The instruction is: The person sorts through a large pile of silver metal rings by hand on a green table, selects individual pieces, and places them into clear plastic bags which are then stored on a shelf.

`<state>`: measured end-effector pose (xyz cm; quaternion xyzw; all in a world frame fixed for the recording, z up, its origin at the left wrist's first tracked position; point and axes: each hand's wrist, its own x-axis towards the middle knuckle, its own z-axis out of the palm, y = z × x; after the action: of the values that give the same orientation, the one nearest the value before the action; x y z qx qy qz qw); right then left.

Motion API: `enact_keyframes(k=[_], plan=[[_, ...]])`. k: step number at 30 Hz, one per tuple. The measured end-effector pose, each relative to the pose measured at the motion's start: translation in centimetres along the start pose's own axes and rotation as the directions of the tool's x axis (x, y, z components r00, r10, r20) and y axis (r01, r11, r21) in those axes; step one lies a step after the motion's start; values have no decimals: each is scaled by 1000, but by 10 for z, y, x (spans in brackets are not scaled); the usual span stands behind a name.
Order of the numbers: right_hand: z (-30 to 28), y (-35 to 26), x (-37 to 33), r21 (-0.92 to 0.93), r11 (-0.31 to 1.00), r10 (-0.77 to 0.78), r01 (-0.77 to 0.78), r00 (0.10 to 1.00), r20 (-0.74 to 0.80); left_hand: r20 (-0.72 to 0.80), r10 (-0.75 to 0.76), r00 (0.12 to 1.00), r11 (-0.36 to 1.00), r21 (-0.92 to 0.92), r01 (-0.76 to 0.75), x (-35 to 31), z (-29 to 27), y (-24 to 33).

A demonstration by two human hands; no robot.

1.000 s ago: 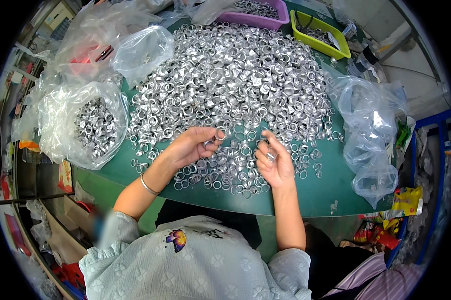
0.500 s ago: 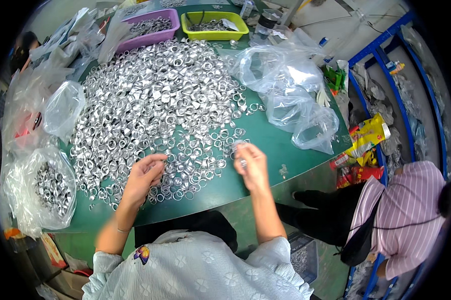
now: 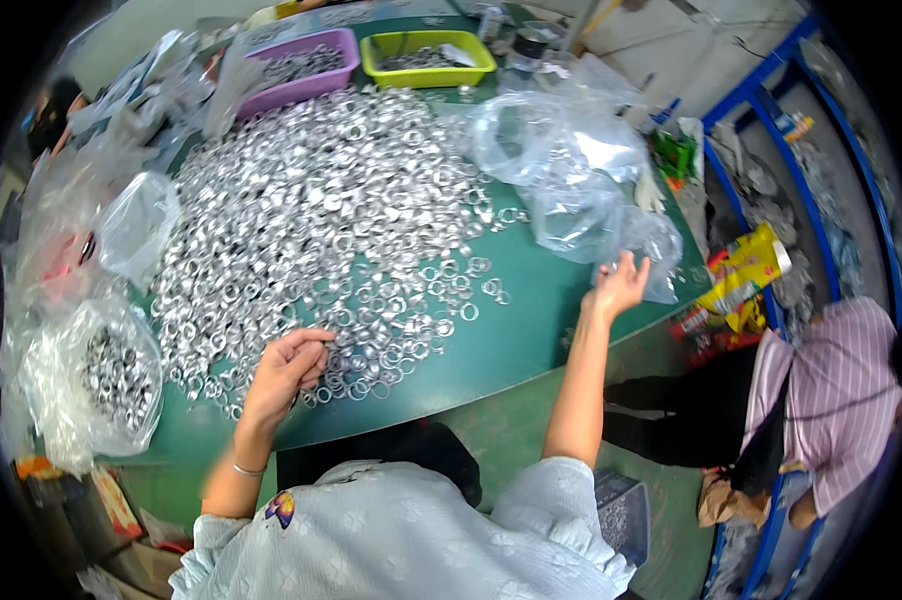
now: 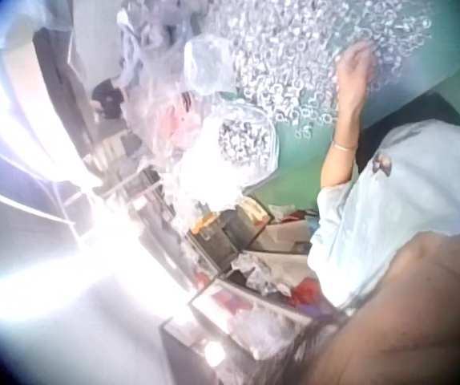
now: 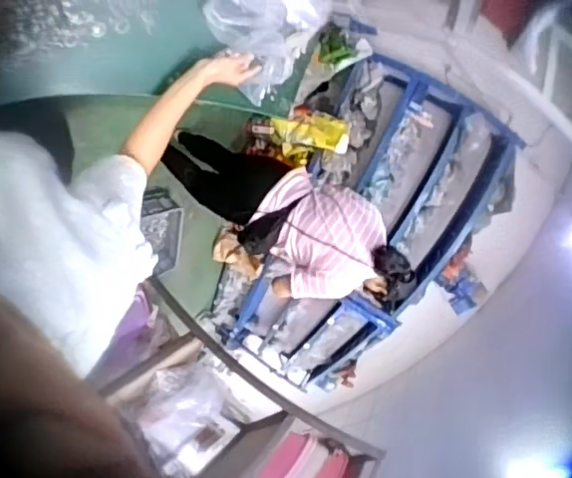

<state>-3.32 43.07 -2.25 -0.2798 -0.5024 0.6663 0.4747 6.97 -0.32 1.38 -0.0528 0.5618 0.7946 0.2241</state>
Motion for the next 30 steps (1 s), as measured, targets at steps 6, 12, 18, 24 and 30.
enact_keyframes(k=[6, 12, 18, 24, 30], plan=[[3, -26, -119, -230, 942, 336, -245, 706, 623, -30, 403, 915, 636, 728, -256, 5, -9, -12], [50, -6, -169, -254, 776, 35, 578, 362, 931, 81, 589, 804, 305, 899, -313, 76, 19, -12], [78, 4, -182, -249, 502, 80, 828, 242, 967, 217, 532, 818, -4, 967, -253, 135, 40, -8], [55, -3, -157, -354, 436, 98, 828, 347, 933, 297, 507, 810, -82, 951, -298, 124, 19, -11], [67, -18, -165, -256, 564, 5, 785, 307, 952, 228, 560, 797, 67, 946, -318, 101, 6, -17]])
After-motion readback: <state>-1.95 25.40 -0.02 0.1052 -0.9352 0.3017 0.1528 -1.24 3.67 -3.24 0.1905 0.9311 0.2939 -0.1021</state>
